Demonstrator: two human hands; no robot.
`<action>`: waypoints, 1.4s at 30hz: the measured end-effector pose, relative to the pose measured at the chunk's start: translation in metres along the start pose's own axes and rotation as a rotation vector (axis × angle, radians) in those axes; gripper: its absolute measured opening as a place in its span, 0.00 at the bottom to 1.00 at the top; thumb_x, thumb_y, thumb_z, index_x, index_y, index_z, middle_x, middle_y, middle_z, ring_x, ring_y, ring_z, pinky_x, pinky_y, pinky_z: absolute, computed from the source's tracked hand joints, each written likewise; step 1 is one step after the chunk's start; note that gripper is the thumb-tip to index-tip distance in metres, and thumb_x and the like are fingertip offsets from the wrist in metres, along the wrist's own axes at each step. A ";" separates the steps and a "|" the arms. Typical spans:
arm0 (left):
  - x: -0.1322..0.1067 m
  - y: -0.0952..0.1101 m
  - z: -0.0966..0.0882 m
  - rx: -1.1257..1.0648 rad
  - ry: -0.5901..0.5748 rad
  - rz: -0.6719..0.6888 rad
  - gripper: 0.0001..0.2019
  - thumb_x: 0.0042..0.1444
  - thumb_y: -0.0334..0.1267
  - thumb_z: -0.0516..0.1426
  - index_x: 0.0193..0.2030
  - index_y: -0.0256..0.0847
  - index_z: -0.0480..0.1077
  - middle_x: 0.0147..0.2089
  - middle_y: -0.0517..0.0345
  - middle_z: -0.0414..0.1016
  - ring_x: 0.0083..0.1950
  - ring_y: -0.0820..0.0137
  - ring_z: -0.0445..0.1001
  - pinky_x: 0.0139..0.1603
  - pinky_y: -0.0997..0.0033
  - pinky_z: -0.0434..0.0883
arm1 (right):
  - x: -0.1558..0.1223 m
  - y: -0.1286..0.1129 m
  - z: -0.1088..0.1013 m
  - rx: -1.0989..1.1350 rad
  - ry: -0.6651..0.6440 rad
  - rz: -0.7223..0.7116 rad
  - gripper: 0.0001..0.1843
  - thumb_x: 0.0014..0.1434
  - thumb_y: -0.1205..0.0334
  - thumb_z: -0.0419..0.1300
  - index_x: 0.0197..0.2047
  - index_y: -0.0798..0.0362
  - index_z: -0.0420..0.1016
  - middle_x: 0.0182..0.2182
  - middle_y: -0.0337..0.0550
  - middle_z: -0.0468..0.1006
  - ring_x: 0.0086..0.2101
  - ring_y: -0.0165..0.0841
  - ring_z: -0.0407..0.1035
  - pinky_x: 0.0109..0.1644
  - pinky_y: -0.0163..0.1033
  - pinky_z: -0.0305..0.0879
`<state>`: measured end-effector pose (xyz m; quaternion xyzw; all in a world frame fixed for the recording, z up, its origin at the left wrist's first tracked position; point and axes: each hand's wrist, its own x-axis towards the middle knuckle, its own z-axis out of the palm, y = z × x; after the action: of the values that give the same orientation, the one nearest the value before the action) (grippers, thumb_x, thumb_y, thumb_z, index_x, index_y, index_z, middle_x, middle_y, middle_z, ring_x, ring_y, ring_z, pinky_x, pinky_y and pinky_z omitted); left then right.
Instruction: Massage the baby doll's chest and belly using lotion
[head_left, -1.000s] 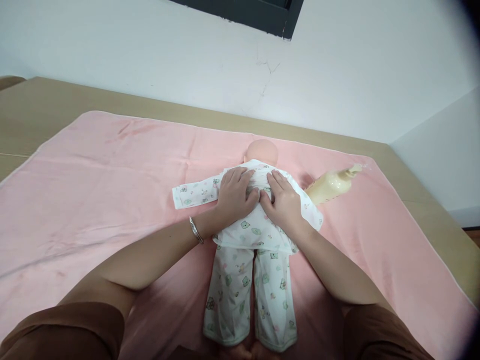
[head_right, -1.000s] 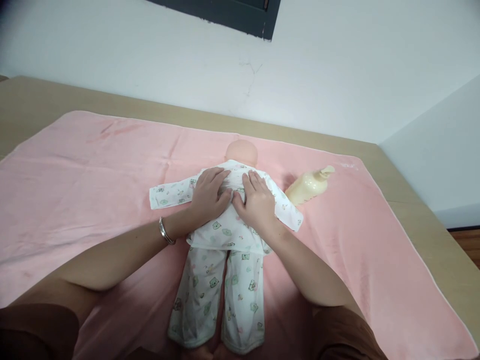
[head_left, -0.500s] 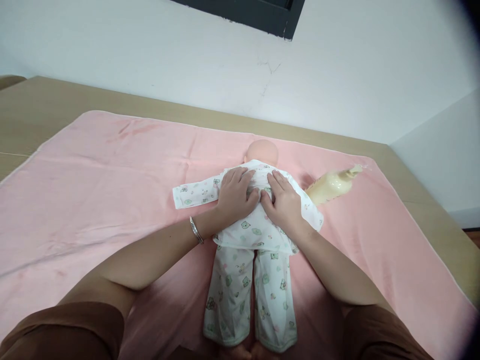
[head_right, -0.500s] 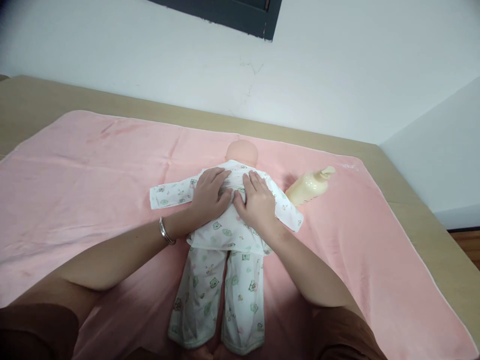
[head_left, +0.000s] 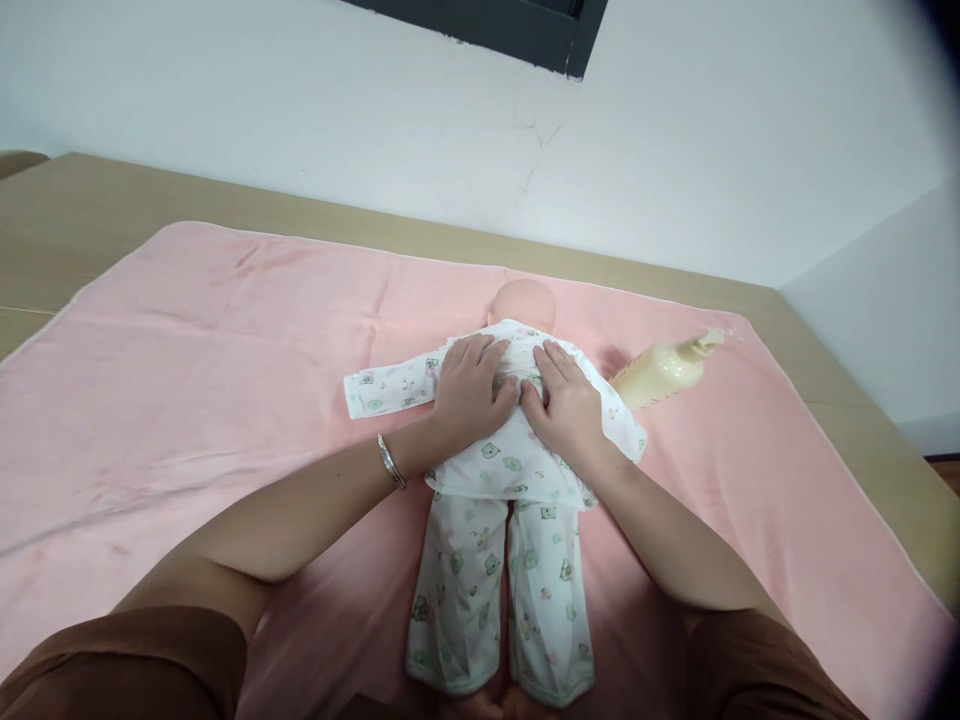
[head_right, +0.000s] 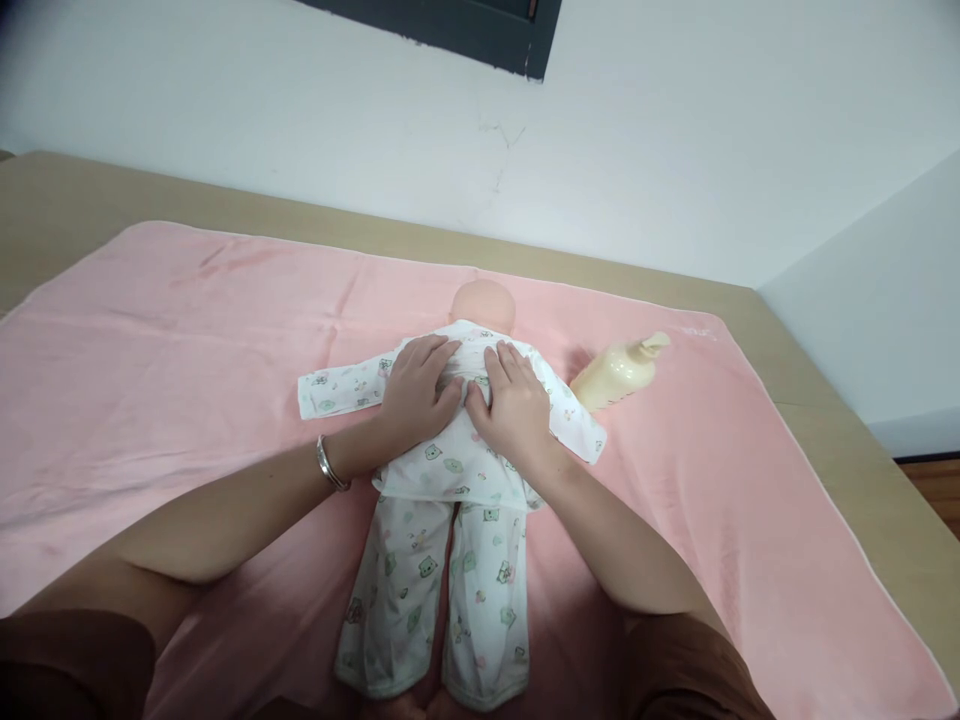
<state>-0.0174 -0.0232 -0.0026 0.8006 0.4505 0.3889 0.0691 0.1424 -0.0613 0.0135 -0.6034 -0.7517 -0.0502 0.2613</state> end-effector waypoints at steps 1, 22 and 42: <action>0.000 0.000 0.000 0.002 -0.003 -0.004 0.22 0.57 0.39 0.52 0.57 0.34 0.67 0.58 0.42 0.69 0.61 0.56 0.65 0.64 0.50 0.62 | 0.000 -0.001 0.000 0.002 -0.003 0.007 0.28 0.65 0.55 0.50 0.63 0.62 0.66 0.63 0.57 0.67 0.64 0.46 0.59 0.67 0.53 0.58; 0.002 0.004 -0.004 0.053 -0.097 -0.034 0.25 0.59 0.41 0.50 0.62 0.34 0.63 0.63 0.42 0.66 0.65 0.53 0.61 0.67 0.50 0.58 | 0.001 -0.004 -0.003 -0.066 -0.106 0.037 0.30 0.66 0.55 0.48 0.66 0.61 0.60 0.66 0.59 0.61 0.66 0.51 0.52 0.68 0.63 0.51; -0.002 -0.006 0.000 -0.023 0.065 0.224 0.16 0.62 0.33 0.49 0.54 0.35 0.70 0.54 0.44 0.74 0.58 0.59 0.69 0.62 0.55 0.66 | 0.001 0.010 0.003 -0.069 0.079 -0.202 0.22 0.64 0.59 0.51 0.56 0.59 0.72 0.57 0.56 0.73 0.60 0.45 0.66 0.63 0.52 0.65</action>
<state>-0.0219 -0.0210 -0.0067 0.8320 0.3557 0.4252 0.0197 0.1501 -0.0562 0.0088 -0.5307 -0.7956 -0.1259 0.2636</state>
